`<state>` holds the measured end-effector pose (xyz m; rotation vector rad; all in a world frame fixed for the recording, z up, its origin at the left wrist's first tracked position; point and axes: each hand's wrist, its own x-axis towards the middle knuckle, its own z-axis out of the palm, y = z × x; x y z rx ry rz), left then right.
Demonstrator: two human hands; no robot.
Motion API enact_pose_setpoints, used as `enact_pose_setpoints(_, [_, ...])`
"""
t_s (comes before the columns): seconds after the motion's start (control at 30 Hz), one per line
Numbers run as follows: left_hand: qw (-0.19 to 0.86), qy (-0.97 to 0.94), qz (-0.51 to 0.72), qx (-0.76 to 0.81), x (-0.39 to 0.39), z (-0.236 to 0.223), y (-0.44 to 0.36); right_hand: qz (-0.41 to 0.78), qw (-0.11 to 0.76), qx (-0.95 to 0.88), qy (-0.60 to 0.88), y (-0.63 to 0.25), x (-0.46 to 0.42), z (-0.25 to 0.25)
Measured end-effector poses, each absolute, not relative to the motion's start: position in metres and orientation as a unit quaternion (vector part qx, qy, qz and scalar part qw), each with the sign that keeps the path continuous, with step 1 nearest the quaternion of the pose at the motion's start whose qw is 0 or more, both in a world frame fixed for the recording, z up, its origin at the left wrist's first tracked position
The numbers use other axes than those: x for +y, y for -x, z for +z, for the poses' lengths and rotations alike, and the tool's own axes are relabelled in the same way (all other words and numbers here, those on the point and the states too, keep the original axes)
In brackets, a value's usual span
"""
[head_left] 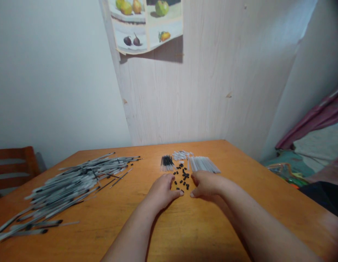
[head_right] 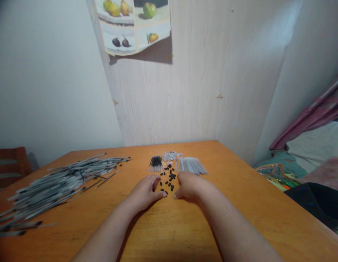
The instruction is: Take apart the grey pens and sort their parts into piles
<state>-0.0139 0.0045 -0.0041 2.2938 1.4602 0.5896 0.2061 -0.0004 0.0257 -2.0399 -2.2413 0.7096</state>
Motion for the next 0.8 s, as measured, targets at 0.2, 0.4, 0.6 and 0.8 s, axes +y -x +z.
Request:
enact_pose_setpoints(0.2, [0.165,-0.821,0.201,0.508,0.007,-0.008,0.008,0.220,0.077,-0.712,0.663,-0.198,0.010,0.015])
enact_pose_setpoints(0.4, [0.148,-0.820,0.207,0.513,0.010,-0.015,0.003,0.202,0.114,-0.701,0.674,-0.190,0.019,0.006])
enact_pose_setpoints(0.6, [0.131,-0.815,0.221,0.519,0.010,-0.018,-0.001,0.154,0.141,-0.710,0.672,-0.185,0.026,0.002])
enact_pose_setpoints(0.8, [0.107,-0.812,0.241,0.521,0.011,-0.021,-0.003,0.120,0.163,-0.711,0.673,-0.180,0.032,-0.005])
